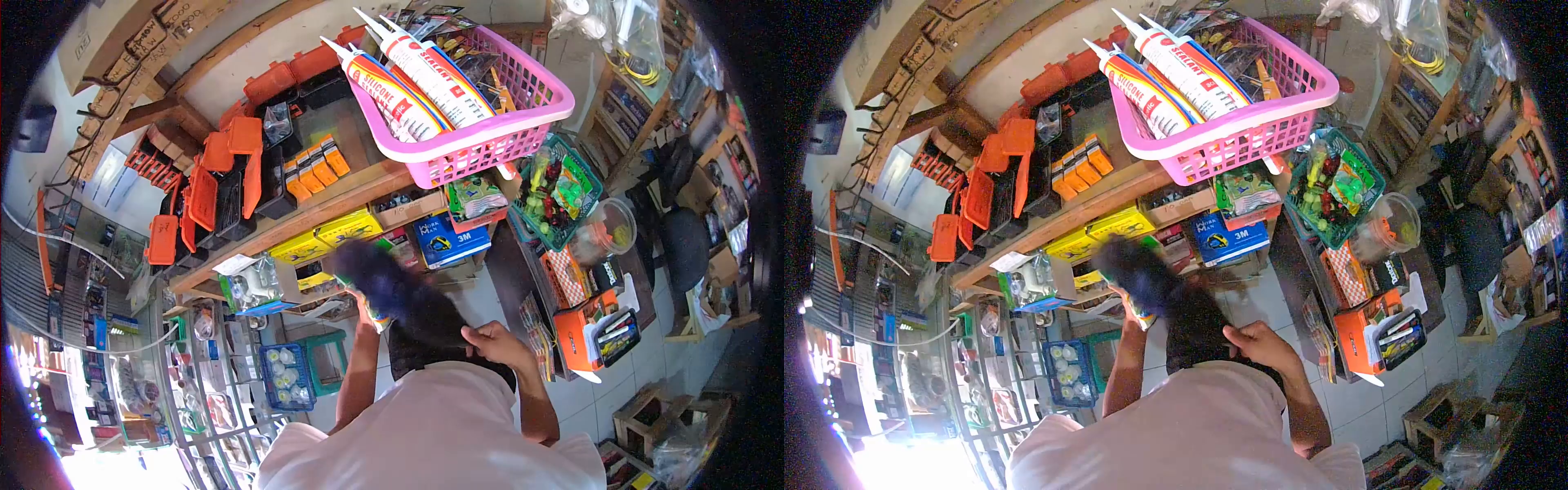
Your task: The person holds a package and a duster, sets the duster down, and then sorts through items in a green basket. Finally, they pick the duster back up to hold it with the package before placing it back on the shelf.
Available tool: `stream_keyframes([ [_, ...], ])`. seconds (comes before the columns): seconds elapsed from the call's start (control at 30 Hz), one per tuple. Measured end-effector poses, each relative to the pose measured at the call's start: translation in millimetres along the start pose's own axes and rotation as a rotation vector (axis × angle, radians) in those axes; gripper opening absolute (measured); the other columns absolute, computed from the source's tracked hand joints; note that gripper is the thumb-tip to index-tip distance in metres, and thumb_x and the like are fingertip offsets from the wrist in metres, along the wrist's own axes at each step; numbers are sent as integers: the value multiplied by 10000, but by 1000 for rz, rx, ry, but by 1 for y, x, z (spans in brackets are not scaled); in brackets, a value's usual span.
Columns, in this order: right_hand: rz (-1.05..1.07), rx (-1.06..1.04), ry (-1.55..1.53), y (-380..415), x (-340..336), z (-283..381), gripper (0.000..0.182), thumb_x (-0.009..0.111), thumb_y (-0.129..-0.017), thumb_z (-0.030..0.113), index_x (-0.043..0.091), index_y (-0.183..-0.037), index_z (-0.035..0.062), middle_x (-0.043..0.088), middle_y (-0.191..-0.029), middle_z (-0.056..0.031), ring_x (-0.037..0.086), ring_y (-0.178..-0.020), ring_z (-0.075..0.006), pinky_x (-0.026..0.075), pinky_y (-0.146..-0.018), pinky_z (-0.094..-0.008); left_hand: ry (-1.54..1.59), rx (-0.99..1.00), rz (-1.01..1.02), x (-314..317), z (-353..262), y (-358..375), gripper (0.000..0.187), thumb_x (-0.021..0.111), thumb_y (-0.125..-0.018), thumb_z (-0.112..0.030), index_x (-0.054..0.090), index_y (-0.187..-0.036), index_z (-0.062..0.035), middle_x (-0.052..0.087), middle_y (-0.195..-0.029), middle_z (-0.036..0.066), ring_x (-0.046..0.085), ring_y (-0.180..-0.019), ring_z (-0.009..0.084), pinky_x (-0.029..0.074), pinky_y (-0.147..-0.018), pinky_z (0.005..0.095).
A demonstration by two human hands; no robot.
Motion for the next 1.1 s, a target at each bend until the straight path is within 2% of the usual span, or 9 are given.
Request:
stream_keyframes([
  [0.03,-3,2,-6,0,2,0,579,526,-940,513,688,-692,16,536,-539,2,478,-527,-96,394,-524,-287,394,-128,142,-13,4,1,940,348,-781,-821,378,-1414,-127,501,-1360,124,487,-1225,347,348,-1063,547],
  [0.17,-54,-15,-48,-4,4,-4,581,524,-941,512,678,-684,14,567,-560,-29,506,-550,-104,418,-551,-294,-248,148,189,56,-7,-4,804,467,-862,-670,370,-1409,-89,502,-1362,97,478,-1243,292,372,-1058,503],
  [0.4,-66,26,11,-3,8,-13,604,547,-919,537,648,-661,0,580,-570,-57,532,-582,-124,438,-583,-302,56,120,255,57,-16,78,703,477,-901,-554,375,-1401,-70,481,-1385,106,457,-1266,288,336,-1087,489],
  [0.43,-64,22,14,-5,9,-18,604,547,-919,537,648,-661,0,580,-570,-57,532,-582,-124,438,-583,-302,98,119,252,93,-6,-21,699,478,-902,-550,375,-1401,-71,481,-1385,104,457,-1266,287,335,-1088,487],
  [0.47,-27,-18,23,-7,12,-22,604,548,-913,547,654,-674,3,586,-574,-64,544,-589,-133,447,-593,-311,138,116,248,69,-15,50,696,480,-902,-546,376,-1400,-72,481,-1385,103,456,-1266,287,333,-1090,485],
  [0.77,-36,-25,45,-7,16,-34,549,567,-919,499,673,-667,23,581,-570,-34,525,-579,-113,432,-574,-305,529,81,201,87,-17,39,662,493,-905,-509,380,-1398,-83,484,-1382,91,451,-1267,285,318,-1100,465],
  [0.87,-19,-31,37,-6,16,-36,510,575,-937,438,666,-641,32,560,-550,4,471,-545,-68,391,-525,-273,661,62,190,123,-24,-52,651,498,-905,-497,382,-1397,-86,485,-1382,87,449,-1267,284,313,-1103,459],
  [0.93,39,-49,67,-7,23,-36,504,574,-939,429,667,-641,34,558,-549,5,466,-539,-69,383,-518,-273,744,53,180,99,-17,25,644,501,-906,-488,383,-1396,-88,485,-1381,84,448,-1267,283,310,-1105,455],
  [1.1,-15,4,-14,-6,21,-40,504,564,-945,426,662,-632,43,514,-521,20,427,-494,-81,357,-499,-276,962,26,158,145,-26,-71,626,508,-908,-468,385,-1395,-94,486,-1380,77,446,-1268,282,302,-1111,444],
])
Point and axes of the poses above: each hand's wrist, its own y-axis away from the middle knuckle, its own x-axis out of the palm, z = x × y, the point moved 9 cm from there along -y, towards the middle knuckle
